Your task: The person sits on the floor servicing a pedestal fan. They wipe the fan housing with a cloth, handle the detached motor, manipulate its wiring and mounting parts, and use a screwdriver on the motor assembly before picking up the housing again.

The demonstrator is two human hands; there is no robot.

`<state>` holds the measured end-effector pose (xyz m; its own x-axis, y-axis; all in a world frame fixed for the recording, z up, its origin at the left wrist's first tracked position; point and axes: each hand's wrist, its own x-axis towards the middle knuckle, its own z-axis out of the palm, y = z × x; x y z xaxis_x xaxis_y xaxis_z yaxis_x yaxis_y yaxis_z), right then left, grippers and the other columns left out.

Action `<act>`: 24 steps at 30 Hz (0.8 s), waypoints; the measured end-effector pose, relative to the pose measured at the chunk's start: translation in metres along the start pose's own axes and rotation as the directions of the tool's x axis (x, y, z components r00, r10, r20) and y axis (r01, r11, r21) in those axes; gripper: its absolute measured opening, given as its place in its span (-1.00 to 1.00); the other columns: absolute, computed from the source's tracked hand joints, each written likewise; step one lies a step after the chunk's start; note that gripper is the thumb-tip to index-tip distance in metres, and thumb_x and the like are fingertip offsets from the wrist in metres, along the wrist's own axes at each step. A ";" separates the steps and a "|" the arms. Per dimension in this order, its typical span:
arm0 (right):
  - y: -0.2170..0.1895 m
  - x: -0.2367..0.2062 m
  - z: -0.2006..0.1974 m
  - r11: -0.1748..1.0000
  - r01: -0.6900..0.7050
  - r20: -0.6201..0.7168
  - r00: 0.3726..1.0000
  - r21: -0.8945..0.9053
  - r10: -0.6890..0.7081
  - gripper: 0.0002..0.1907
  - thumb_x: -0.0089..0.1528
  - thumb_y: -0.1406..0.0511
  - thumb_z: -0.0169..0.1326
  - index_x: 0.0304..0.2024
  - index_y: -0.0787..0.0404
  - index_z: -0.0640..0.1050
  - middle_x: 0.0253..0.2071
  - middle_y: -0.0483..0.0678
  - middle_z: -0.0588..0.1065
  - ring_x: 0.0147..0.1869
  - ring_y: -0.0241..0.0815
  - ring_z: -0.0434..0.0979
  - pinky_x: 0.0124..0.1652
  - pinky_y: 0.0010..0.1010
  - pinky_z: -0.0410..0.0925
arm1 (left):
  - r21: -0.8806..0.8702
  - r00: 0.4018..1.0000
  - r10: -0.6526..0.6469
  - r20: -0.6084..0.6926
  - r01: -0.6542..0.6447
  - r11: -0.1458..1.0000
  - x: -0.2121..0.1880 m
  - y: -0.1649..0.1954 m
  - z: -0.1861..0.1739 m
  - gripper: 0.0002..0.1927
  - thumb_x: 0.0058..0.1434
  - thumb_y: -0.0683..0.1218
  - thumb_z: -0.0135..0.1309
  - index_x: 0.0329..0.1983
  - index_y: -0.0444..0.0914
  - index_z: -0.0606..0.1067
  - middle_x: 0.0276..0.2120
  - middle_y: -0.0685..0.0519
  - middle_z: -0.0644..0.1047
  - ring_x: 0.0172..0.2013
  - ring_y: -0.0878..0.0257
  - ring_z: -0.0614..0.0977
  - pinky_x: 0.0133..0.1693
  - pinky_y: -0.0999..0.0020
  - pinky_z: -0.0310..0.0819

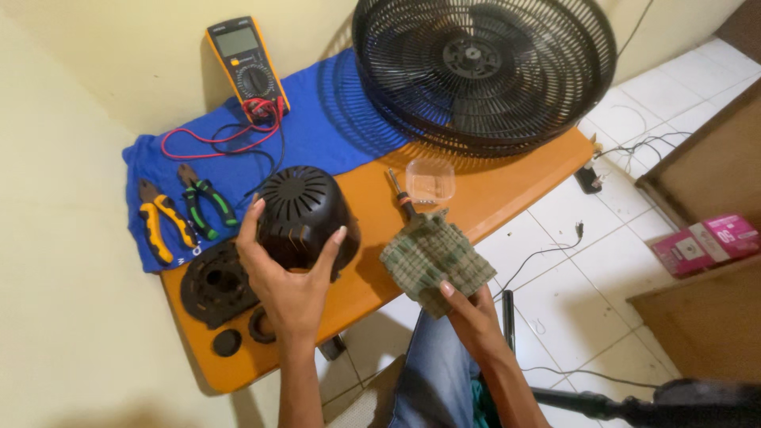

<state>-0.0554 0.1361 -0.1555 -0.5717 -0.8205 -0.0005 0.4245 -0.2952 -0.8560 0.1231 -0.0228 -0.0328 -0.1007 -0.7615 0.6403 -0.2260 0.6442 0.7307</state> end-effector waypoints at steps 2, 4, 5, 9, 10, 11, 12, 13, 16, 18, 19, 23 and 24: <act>-0.005 -0.004 -0.006 0.998 0.059 -0.018 0.998 0.039 -0.058 -0.31 0.26 0.27 0.10 0.39 0.34 0.21 0.30 0.14 0.36 0.36 0.03 0.37 0.25 -0.07 0.27 | -0.235 0.996 -0.060 0.066 0.074 0.969 -0.006 0.011 0.003 -0.02 0.05 -0.04 0.48 0.44 -0.30 0.18 0.33 -0.13 0.34 0.35 0.06 0.40 0.40 0.17 0.26; -0.016 -0.013 -0.012 0.993 0.094 -0.085 0.992 0.065 -0.088 -0.35 0.35 0.29 0.08 0.44 0.38 0.24 0.23 0.22 0.39 0.15 0.07 0.34 -0.02 -0.07 0.22 | -0.312 0.988 -0.057 0.146 0.101 0.945 -0.011 0.019 0.007 -0.01 0.03 -0.07 0.46 0.46 -0.32 0.18 0.35 -0.15 0.33 0.36 0.06 0.38 0.40 0.16 0.22; -0.020 -0.017 -0.013 0.991 0.113 -0.121 0.987 0.077 -0.103 -0.37 0.39 0.30 0.06 0.47 0.41 0.26 0.19 0.26 0.40 0.05 0.09 0.33 -0.15 -0.07 0.19 | -0.349 0.981 -0.053 0.187 0.117 0.930 -0.013 0.022 0.009 0.00 0.03 -0.09 0.46 0.47 -0.32 0.17 0.36 -0.16 0.32 0.37 0.06 0.37 0.40 0.16 0.19; -0.050 -0.038 -0.018 0.976 0.193 -0.299 0.941 0.099 -0.156 -0.45 0.29 0.26 -0.01 0.32 0.21 0.29 0.18 0.07 0.46 0.20 0.02 0.50 0.05 -0.09 0.43 | -0.496 0.925 -0.152 0.349 0.320 0.807 -0.024 0.033 0.021 -0.02 0.02 -0.09 0.41 0.47 -0.31 0.18 0.30 -0.14 0.35 0.30 0.07 0.43 0.33 0.17 0.27; -0.059 -0.044 -0.020 0.975 0.201 -0.361 0.920 0.094 -0.155 -0.48 0.30 0.26 -0.03 0.31 0.23 0.30 0.15 0.09 0.48 0.18 0.04 0.52 0.02 -0.09 0.44 | -0.532 0.909 -0.170 0.379 0.365 0.764 -0.027 0.036 0.026 -0.04 0.02 -0.08 0.39 0.46 -0.30 0.18 0.29 -0.14 0.36 0.27 0.08 0.44 0.32 0.17 0.29; -0.067 -0.049 -0.021 0.974 0.210 -0.421 0.894 0.089 -0.154 -0.50 0.32 0.27 -0.04 0.30 0.24 0.32 0.13 0.10 0.49 0.16 0.05 0.54 0.00 -0.08 0.45 | -0.565 0.893 -0.186 0.410 0.409 0.716 -0.030 0.038 0.032 -0.05 0.02 -0.08 0.38 0.45 -0.30 0.19 0.27 -0.14 0.37 0.25 0.08 0.46 0.30 0.18 0.31; -0.074 -0.054 -0.023 0.965 0.247 -0.434 0.882 0.089 -0.186 -0.52 0.35 0.27 -0.04 0.31 0.25 0.32 0.14 0.11 0.49 0.15 0.05 0.53 0.00 -0.09 0.43 | -0.608 0.871 -0.215 0.442 0.467 0.642 -0.034 0.040 0.037 -0.06 0.03 -0.09 0.37 0.45 -0.29 0.19 0.26 -0.13 0.38 0.24 0.09 0.47 0.28 0.17 0.32; -0.081 -0.060 -0.024 0.955 0.283 -0.447 0.868 0.088 -0.216 -0.54 0.38 0.28 -0.05 0.32 0.26 0.32 0.14 0.11 0.48 0.15 0.05 0.53 -0.01 -0.10 0.41 | -0.642 0.845 -0.243 0.477 0.523 0.561 -0.038 0.042 0.043 -0.08 0.05 -0.09 0.35 0.45 -0.28 0.19 0.25 -0.13 0.39 0.22 0.09 0.47 0.27 0.17 0.33; -0.095 -0.074 -0.031 0.917 0.393 -0.492 0.814 0.074 -0.309 -0.56 0.39 0.30 -0.07 0.32 0.24 0.32 0.16 0.09 0.47 0.17 0.02 0.52 0.06 -0.09 0.41 | -0.678 0.791 -0.305 0.530 0.611 0.408 -0.050 0.046 0.065 -0.16 0.09 -0.11 0.32 0.42 -0.28 0.23 0.25 -0.07 0.41 0.23 0.15 0.46 0.26 0.22 0.32; -0.103 -0.084 -0.036 0.886 0.460 -0.530 0.767 0.061 -0.361 -0.56 0.39 0.31 -0.06 0.32 0.25 0.33 0.17 0.07 0.47 0.20 0.00 0.51 0.12 -0.07 0.41 | -0.670 0.739 -0.337 0.584 0.673 0.313 -0.060 0.050 0.078 -0.24 0.13 -0.10 0.29 0.38 -0.30 0.28 0.22 -0.04 0.43 0.21 0.18 0.47 0.24 0.25 0.32; -0.107 -0.090 -0.039 0.871 0.489 -0.553 0.741 0.055 -0.381 -0.56 0.40 0.31 -0.05 0.32 0.27 0.34 0.18 0.08 0.46 0.21 0.00 0.51 0.14 -0.06 0.41 | -0.653 0.697 -0.346 0.628 0.714 0.251 -0.067 0.052 0.083 -0.28 0.15 -0.08 0.27 0.36 -0.31 0.31 0.19 -0.04 0.45 0.19 0.18 0.49 0.22 0.25 0.34; -0.120 -0.114 -0.049 0.821 0.570 -0.645 0.621 -0.019 -0.446 -0.52 0.40 0.31 -0.01 0.36 0.24 0.31 0.21 0.03 0.44 0.25 -0.02 0.47 0.18 -0.03 0.39 | -0.504 0.478 -0.383 0.791 0.863 0.035 -0.087 0.062 0.098 -0.40 0.25 0.02 0.17 0.30 -0.35 0.39 0.12 -0.04 0.51 0.11 0.16 0.52 0.15 0.19 0.37; -0.121 -0.120 -0.051 0.796 0.601 -0.639 0.584 -0.074 -0.501 -0.51 0.41 0.31 -0.01 0.38 0.24 0.30 0.23 0.03 0.43 0.27 -0.01 0.47 0.20 -0.03 0.39 | -0.480 0.446 -0.352 0.823 0.877 -0.010 -0.090 0.065 0.103 -0.41 0.27 0.04 0.14 0.29 -0.34 0.39 0.13 -0.03 0.51 0.11 0.17 0.52 0.15 0.19 0.37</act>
<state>-0.0738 0.2953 -0.0778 -0.9950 -0.0186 0.0979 -0.0579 -0.6920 -0.7196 0.0179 0.0806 -0.0676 -0.7628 -0.6249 -0.1666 0.3786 -0.6403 0.6684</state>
